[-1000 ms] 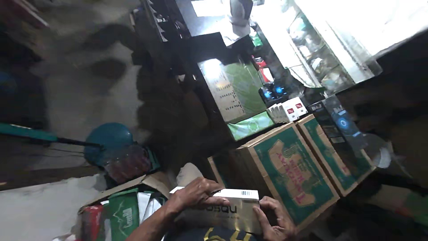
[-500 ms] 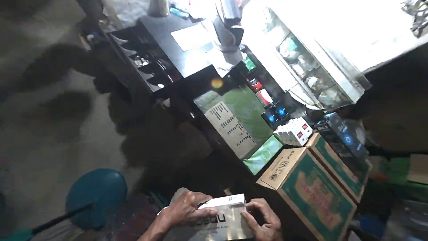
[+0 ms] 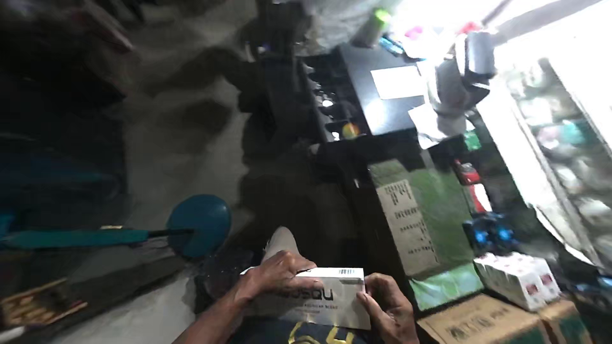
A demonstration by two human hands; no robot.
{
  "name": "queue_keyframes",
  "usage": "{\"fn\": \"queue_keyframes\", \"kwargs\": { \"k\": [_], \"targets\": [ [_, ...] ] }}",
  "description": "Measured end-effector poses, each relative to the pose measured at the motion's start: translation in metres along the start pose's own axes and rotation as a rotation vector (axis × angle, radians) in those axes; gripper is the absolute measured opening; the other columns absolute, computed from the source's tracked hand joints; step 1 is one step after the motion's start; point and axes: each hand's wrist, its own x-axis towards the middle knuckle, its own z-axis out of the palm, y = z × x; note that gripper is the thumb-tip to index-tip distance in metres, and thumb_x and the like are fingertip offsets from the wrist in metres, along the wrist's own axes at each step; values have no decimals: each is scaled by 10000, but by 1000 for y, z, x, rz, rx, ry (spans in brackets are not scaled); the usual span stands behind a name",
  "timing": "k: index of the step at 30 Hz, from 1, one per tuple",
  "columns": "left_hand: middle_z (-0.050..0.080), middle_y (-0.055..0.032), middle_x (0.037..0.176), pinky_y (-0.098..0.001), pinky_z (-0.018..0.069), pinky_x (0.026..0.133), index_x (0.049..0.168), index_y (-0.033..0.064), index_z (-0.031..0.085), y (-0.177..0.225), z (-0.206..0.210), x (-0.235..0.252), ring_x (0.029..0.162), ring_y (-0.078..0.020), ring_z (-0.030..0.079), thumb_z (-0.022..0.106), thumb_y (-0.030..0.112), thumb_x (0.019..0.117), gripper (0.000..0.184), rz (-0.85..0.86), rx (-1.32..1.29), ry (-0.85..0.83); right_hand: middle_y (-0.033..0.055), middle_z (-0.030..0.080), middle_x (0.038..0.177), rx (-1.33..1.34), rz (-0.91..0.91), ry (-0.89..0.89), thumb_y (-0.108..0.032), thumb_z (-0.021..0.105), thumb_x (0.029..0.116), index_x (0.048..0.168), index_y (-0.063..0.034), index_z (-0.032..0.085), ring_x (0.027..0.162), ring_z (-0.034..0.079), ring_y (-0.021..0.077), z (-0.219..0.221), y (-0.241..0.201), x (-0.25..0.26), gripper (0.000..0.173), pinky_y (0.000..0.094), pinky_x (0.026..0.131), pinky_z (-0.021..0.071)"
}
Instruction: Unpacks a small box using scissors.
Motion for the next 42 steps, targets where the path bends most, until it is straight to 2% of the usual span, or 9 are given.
{"fn": "queue_keyframes", "kwargs": {
  "k": [2,8,13,19,23,28,32,38,42],
  "targets": [
    [732,-79,847,-368,583,724,1017,74,753,-6,-13,-4,777,-160,700,601,482,1013,435,-10,-39,86,-33,700,874,-36,4,-26,-117,761,900,1139,-84,675,705,646,35,9,-12,26,256,214,645,587],
    [728,-86,820,-389,580,741,994,71,766,-57,-94,-10,768,-176,699,644,496,981,442,-116,-91,172,-67,684,747,-142,34,-115,-35,719,911,924,-53,671,648,628,-27,69,-35,123,53,175,614,561],
    [760,-97,915,-372,594,815,1049,46,776,-91,-199,-44,849,-162,723,655,514,965,491,-258,-130,373,37,713,907,-199,-83,-212,-122,732,930,1120,3,679,752,672,63,155,-58,242,233,251,679,605],
    [779,-112,1002,-344,602,872,1094,11,779,-106,-279,-85,917,-146,751,642,475,965,501,-376,-98,669,74,689,979,-161,-121,-462,-199,766,916,1055,-23,709,821,672,84,238,-101,358,231,242,726,603],
    [775,-101,1000,-373,601,872,1123,22,770,-113,-321,-88,908,-153,744,656,404,965,429,-554,-183,694,72,683,970,-114,-78,-590,-239,773,919,1031,-27,703,823,673,94,272,-107,419,250,247,734,601],
    [776,-90,955,-370,608,848,1079,25,783,-157,-376,-70,874,-145,743,662,400,944,417,-571,-134,767,59,692,910,-130,-17,-663,-250,764,926,1031,-21,697,765,658,78,302,-112,496,261,244,708,582],
    [771,-99,993,-410,602,851,1122,38,772,-175,-456,-34,897,-172,740,660,444,943,458,-600,-103,705,46,687,857,-137,-40,-647,-202,742,937,1048,12,689,715,639,56,311,-128,571,247,227,670,567],
    [774,-86,1018,-412,599,867,1107,60,782,-203,-552,-1,925,-169,742,638,529,948,516,-599,-49,618,-12,608,723,-95,6,-561,-207,685,972,889,-14,672,622,553,1,335,-136,646,211,170,581,488],
    [775,-83,1000,-396,601,855,1096,58,787,-239,-618,11,913,-158,741,613,554,949,546,-540,-21,601,33,667,857,-98,-15,-466,-197,732,943,1105,8,669,714,618,42,365,-143,700,268,204,645,551]
  ]
}}
